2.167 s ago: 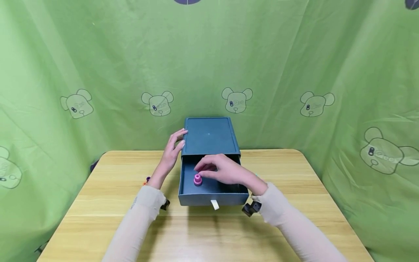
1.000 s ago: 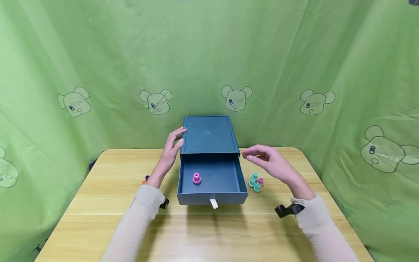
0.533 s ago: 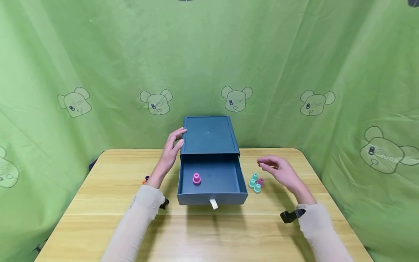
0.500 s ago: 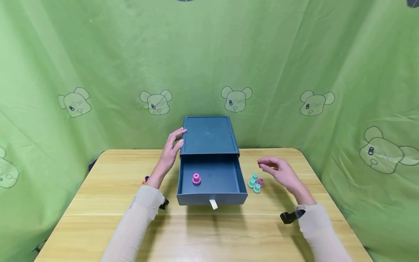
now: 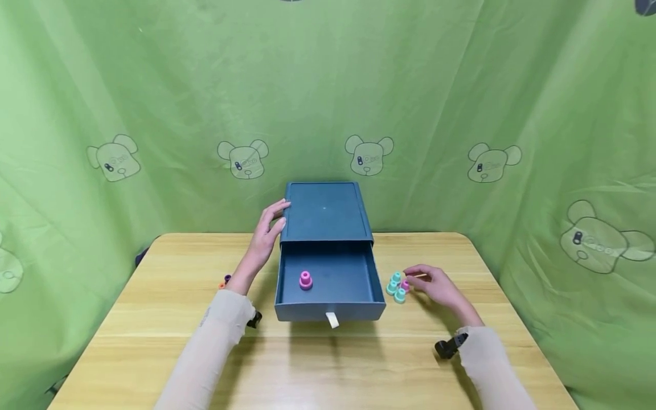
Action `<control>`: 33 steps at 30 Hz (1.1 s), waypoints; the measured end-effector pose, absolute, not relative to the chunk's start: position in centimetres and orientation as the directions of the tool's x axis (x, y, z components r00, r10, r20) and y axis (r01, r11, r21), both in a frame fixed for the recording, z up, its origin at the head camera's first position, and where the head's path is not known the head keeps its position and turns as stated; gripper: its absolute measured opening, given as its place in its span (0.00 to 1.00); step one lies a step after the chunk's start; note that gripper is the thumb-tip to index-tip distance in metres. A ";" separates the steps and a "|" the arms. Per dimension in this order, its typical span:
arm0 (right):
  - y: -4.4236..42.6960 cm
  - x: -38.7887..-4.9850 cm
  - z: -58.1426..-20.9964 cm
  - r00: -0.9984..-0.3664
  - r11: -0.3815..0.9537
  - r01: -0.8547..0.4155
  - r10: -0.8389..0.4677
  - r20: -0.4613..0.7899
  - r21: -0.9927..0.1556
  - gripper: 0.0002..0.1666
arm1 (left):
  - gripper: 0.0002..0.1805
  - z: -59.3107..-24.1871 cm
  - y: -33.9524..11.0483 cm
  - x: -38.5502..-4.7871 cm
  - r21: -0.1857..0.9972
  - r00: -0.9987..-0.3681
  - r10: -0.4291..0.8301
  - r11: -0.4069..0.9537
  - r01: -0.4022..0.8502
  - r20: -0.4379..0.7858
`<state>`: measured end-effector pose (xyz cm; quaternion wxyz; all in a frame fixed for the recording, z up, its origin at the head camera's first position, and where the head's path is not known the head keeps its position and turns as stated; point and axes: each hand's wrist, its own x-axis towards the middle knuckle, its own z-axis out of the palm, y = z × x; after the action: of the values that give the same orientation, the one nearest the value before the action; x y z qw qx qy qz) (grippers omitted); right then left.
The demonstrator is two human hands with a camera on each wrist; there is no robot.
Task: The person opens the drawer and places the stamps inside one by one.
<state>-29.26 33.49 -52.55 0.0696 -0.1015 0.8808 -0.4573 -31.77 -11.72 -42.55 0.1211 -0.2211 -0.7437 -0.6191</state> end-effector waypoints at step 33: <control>32.8 -29.6 -53.9 -0.981 0.658 -0.038 -0.167 -0.096 -0.752 0.20 | 0.26 -42.6 -11.7 -31.7 0.863 -0.872 0.175 0.153 0.482 0.457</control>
<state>-29.55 32.75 -53.91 0.0784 -0.0564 0.9070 -0.4098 -31.75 -11.73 -42.59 0.1254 -0.2195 -0.7487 -0.6128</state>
